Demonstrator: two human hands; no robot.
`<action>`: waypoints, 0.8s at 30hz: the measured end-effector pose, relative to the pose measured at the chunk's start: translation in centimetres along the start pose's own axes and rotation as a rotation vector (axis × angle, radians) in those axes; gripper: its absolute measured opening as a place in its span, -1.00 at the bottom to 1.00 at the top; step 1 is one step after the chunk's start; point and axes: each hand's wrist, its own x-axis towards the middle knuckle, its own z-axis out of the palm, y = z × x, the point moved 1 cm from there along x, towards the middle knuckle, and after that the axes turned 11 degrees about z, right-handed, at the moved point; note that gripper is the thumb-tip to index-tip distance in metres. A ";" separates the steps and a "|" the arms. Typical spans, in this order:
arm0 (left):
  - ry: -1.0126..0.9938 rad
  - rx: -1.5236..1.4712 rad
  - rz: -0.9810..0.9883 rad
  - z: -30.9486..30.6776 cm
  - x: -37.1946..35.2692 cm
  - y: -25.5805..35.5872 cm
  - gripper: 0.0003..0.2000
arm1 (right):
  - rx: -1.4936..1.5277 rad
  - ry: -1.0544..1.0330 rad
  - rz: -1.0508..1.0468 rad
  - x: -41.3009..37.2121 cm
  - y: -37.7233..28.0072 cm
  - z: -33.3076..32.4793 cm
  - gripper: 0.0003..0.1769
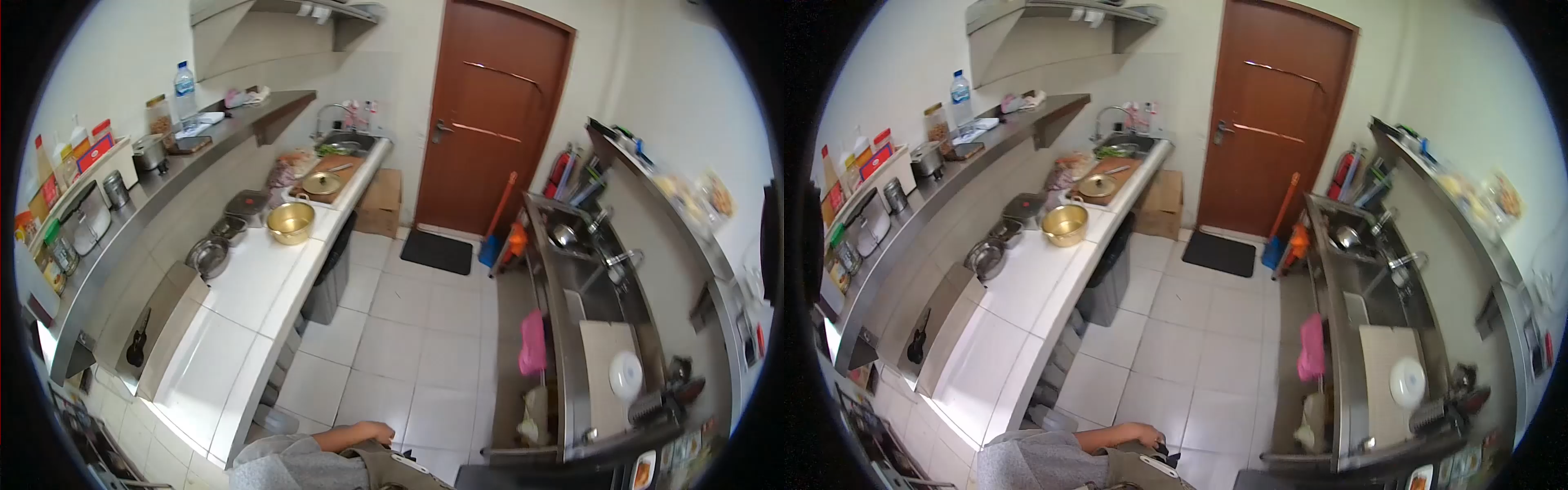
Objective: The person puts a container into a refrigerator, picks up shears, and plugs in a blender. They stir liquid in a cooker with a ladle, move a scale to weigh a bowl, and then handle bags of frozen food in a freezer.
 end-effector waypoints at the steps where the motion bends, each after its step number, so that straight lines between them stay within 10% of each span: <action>1: 0.163 0.012 -0.099 -2.5 -0.9 -1.4 -0.60 | -0.039 0.001 -0.028 2.6 -3.4 -3.3 -0.54; 9: 0.868 -0.209 -0.196 -19.7 -6.6 -12.1 -0.60 | -0.028 0.301 -0.340 12.8 -37.7 -30.5 -0.67; 16: 0.725 -0.340 -0.454 -24.5 -6.3 -20.2 -0.63 | 0.195 0.080 -0.789 23.0 -60.4 -47.4 -0.84; 23: 2.253 -0.314 -0.862 -41.1 -26.9 -11.5 -0.74 | 0.321 0.045 -1.268 25.6 -92.8 -69.0 -0.86; 24: 2.320 0.085 -1.041 -42.2 -30.7 -9.0 -0.74 | 0.387 0.017 -1.317 25.0 -97.8 -70.8 -0.85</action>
